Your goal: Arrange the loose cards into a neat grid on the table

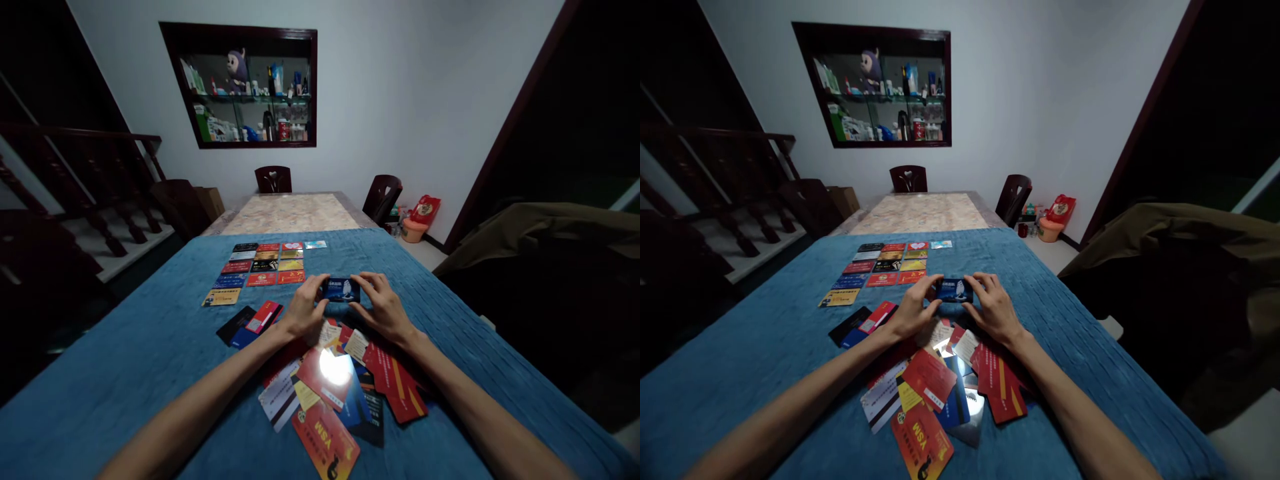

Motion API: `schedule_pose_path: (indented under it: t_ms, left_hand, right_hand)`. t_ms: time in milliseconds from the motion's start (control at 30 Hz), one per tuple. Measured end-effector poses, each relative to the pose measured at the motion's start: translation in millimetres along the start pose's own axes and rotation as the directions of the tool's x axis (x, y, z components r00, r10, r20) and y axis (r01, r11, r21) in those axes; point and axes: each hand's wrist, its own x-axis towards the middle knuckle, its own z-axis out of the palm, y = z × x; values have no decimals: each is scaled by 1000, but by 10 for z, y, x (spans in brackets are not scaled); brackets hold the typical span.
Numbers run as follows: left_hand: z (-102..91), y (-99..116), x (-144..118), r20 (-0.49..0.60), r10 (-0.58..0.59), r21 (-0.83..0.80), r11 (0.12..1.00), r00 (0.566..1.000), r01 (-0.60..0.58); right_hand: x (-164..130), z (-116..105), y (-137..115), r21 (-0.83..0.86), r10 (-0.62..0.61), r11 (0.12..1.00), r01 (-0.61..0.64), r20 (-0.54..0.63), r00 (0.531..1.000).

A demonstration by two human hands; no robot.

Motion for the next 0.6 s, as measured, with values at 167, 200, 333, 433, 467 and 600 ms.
schedule_pose_path:
  t_ms: [167,200,333,433,467,600]
  left_hand:
    - [-86,-37,48,18,126,126,984,992,-127]
    - [-107,-49,67,18,141,152,978,990,-142]
    - [-181,-131,155,45,158,257,952,986,-164]
    - [-205,-234,203,113,116,314,938,987,-147]
    - [-205,-274,214,145,97,329,934,985,-140]
    - [-181,-447,260,221,43,364,923,974,-123]
  right_hand:
    - [126,8,55,16,-41,999,41,2,999]
    - [172,9,75,21,-52,998,52,7,999]
    - [357,45,171,23,-91,996,89,61,994]
    - [429,144,246,2,-116,993,117,126,985]
    - [438,191,272,-5,-120,993,122,151,981]
    - [471,403,385,11,-119,993,119,237,964]
